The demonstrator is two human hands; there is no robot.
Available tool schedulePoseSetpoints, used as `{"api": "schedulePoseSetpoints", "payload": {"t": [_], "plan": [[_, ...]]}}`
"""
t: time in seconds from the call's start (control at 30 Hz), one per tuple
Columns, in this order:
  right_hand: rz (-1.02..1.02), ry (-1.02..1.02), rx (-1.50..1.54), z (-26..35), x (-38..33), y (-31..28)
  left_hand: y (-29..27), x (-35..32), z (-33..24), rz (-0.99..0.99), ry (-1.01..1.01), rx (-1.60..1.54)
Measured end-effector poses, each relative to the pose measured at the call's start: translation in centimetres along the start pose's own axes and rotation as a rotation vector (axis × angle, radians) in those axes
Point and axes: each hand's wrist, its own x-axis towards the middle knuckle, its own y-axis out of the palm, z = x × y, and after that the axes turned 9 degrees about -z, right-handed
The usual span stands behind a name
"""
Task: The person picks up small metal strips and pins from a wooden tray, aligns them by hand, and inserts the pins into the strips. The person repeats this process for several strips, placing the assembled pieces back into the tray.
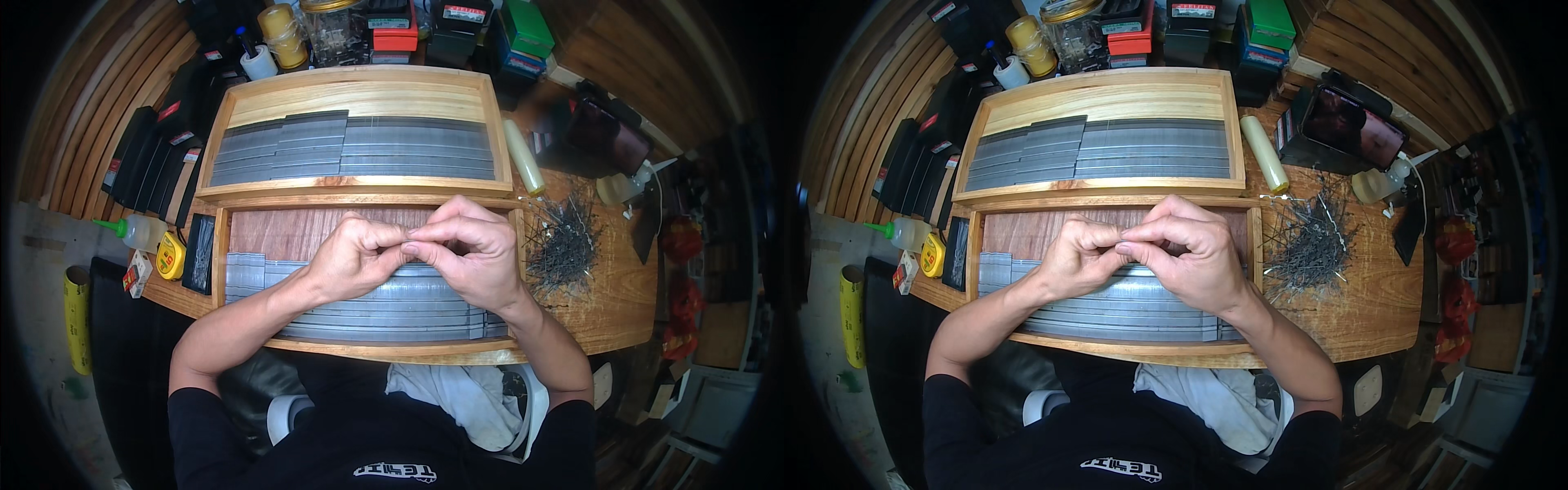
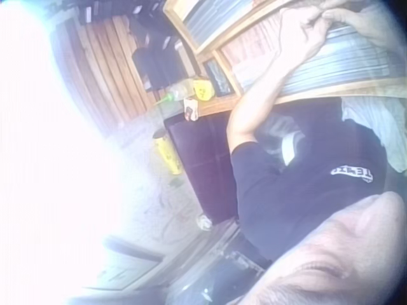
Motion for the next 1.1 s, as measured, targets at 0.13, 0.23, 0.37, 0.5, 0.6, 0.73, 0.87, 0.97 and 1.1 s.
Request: {"api": "schedulePoseSetpoints", "payload": {"t": [0.13,0.23,0.37,0.5,0.6,0.73,0.87,0.97,1.1], "plan": [[0.000,0.003,0.004,-0.1,-0.1,0.0,0.0,0.0,0.0,0.002,-0.011,-0.001],[-0.001,0.005,0.004,-0.1,-0.1,-0.1,-0.1,0.0,-0.2,0.006,-0.022,-0.001],[0.000,0.000,-0.007,-0.1,0.0,-0.1,0.0,0.0,-0.5,-0.002,-0.025,-0.004],[0.002,0.002,-0.008,-0.1,0.0,-0.2,-0.1,0.1,-0.6,0.008,-0.022,0.015],[0.004,0.015,-0.001,-0.2,0.0,-0.1,-0.2,0.0,-0.2,0.005,-0.022,0.001],[0.005,0.031,-0.002,-0.3,-0.1,-0.2,-0.4,0.2,-1.1,0.049,-0.074,0.027],[0.022,0.041,-0.007,-0.1,0.0,-0.3,-0.3,0.1,-1.1,0.024,-0.064,0.031],[0.030,0.044,-0.022,0.0,0.0,-0.4,-0.1,0.0,-0.4,0.006,-0.054,0.007],[0.026,0.038,-0.024,0.0,0.0,-0.4,-0.5,0.0,-1.0,0.047,-0.121,0.020]]}}
